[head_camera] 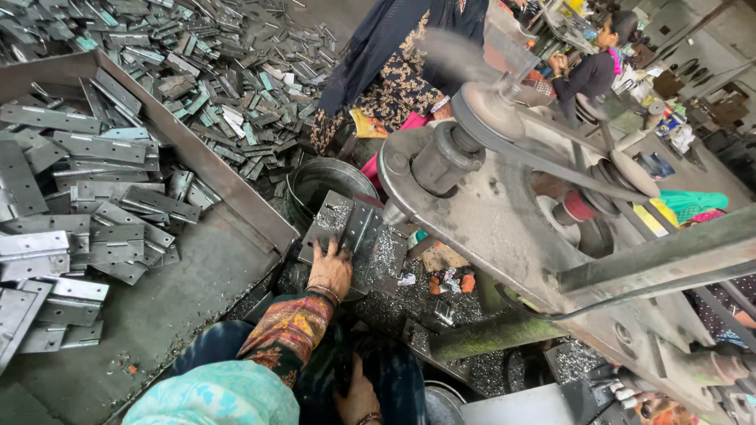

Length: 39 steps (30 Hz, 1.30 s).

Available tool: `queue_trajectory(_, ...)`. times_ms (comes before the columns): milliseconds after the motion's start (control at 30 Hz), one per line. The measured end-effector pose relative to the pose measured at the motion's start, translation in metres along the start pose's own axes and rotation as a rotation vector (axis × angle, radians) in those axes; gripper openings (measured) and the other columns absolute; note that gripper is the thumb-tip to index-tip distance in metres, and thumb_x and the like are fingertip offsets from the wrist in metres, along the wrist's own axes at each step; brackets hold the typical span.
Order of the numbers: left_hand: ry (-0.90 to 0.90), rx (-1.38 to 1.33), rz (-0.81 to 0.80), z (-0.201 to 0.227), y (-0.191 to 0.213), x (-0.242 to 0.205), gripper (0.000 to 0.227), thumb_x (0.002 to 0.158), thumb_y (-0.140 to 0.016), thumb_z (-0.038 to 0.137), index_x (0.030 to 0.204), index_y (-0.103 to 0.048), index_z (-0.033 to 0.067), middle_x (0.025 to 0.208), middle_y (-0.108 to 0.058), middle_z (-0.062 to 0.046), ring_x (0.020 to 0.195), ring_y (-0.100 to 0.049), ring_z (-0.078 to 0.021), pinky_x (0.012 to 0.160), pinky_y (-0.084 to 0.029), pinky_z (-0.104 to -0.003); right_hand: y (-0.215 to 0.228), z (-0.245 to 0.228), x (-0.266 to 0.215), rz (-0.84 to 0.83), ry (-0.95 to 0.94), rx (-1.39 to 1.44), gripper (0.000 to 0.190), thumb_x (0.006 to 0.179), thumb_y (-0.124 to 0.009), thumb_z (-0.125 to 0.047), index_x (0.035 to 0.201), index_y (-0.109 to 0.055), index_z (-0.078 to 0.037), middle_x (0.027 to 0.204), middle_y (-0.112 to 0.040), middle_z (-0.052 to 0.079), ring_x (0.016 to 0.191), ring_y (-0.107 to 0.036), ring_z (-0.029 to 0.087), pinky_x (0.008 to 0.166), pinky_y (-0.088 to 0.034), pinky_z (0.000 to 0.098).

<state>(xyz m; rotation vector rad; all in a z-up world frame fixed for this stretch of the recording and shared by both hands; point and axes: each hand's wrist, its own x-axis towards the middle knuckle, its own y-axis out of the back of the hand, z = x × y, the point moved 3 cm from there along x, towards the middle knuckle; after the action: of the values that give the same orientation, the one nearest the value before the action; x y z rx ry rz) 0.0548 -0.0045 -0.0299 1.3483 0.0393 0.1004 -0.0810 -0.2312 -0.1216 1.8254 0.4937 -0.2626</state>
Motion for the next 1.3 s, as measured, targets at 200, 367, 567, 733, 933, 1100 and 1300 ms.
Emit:
queue_trajectory(200, 0.044, 0.060, -0.047, 0.000, 0.014, 0.020, 0.048, 0.106, -0.032, 0.030, 0.143, -0.057, 0.0134, 0.163, -0.034, -0.001, 0.155, -0.009, -0.0369, 0.119, -0.003, -0.071, 0.044, -0.012, 0.002, -0.011, 0.073, -0.031, 0.094, 0.082, -0.078, -0.026, 0.157, -0.022, -0.022, 0.112, -0.072, 0.023, 0.106, -0.070, 0.042, 0.092, -0.058, 0.0487)
queue_trajectory(367, 0.027, 0.038, -0.086, 0.002, 0.018, 0.029, 0.047, 0.105, -0.036, 0.028, 0.143, -0.058, 0.0130, 0.160, -0.040, -0.003, 0.155, -0.010, -0.0380, 0.119, -0.003, -0.073, -0.021, 0.011, 0.010, 0.056, -0.024, -0.006, 0.099, 0.082, -0.080, -0.031, 0.158, -0.016, -0.028, 0.118, -0.069, 0.022, 0.110, -0.067, 0.043, 0.093, -0.055, 0.0537)
queue_trajectory(567, -0.009, -0.015, 0.014, 0.001, 0.020, 0.019, 0.039, 0.101, -0.049, 0.030, 0.129, -0.070, 0.0122, 0.152, -0.050, -0.004, 0.155, -0.014, -0.0397, 0.120, -0.008, -0.072, -0.068, 0.033, 0.032, 0.238, 0.123, 0.065, 0.103, 0.074, -0.085, -0.029, 0.155, -0.022, -0.029, 0.124, -0.068, 0.022, 0.110, -0.066, 0.044, 0.089, -0.056, 0.0534)
queue_trajectory(733, 0.046, -0.106, 0.162, -0.013, 0.030, 0.002, 0.034, 0.094, -0.059, 0.032, 0.117, -0.076, 0.0139, 0.152, -0.051, -0.004, 0.153, -0.021, -0.0379, 0.119, -0.015, -0.069, -0.060, 0.034, 0.034, 0.193, 0.097, 0.087, 0.106, 0.073, -0.084, -0.029, 0.157, -0.020, -0.029, 0.122, -0.070, 0.022, 0.112, -0.068, 0.043, 0.095, -0.057, 0.0499)
queue_trajectory(933, 0.243, -0.283, 0.205, -0.092, 0.043, -0.023, 0.040, 0.088, -0.067, 0.041, 0.117, -0.075, 0.0145, 0.146, -0.057, -0.001, 0.141, -0.039, -0.0355, 0.108, -0.038, -0.058, -0.011, 0.023, 0.038, 0.148, 0.156, 0.037, 0.107, 0.070, -0.087, -0.032, 0.156, -0.024, -0.029, 0.121, -0.072, 0.020, 0.110, -0.072, 0.040, 0.101, -0.056, 0.0449)
queue_trajectory(1100, 0.450, -0.181, 0.088, -0.204, 0.013, -0.071, 0.036, 0.086, -0.068, 0.030, 0.121, -0.071, 0.0185, 0.131, -0.064, 0.000, 0.133, -0.048, -0.0289, 0.103, -0.044, -0.053, 0.019, 0.021, 0.057, 0.061, 0.089, -0.046, 0.108, 0.068, -0.089, -0.034, 0.155, -0.026, -0.028, 0.120, -0.074, 0.018, 0.110, -0.075, 0.037, 0.105, -0.056, 0.0407)
queue_trajectory(1300, 0.731, 0.059, 0.059, -0.303, -0.039, -0.174, 0.034, 0.095, -0.056, 0.022, 0.127, -0.067, 0.0204, 0.137, -0.057, -0.002, 0.135, -0.045, -0.0285, 0.107, -0.039, -0.058, 0.021, 0.012, 0.058, 0.129, 0.196, 0.004, 0.103, 0.065, -0.087, -0.030, 0.152, -0.032, -0.023, 0.120, -0.074, 0.017, 0.105, -0.077, 0.035, 0.102, -0.058, 0.0396)
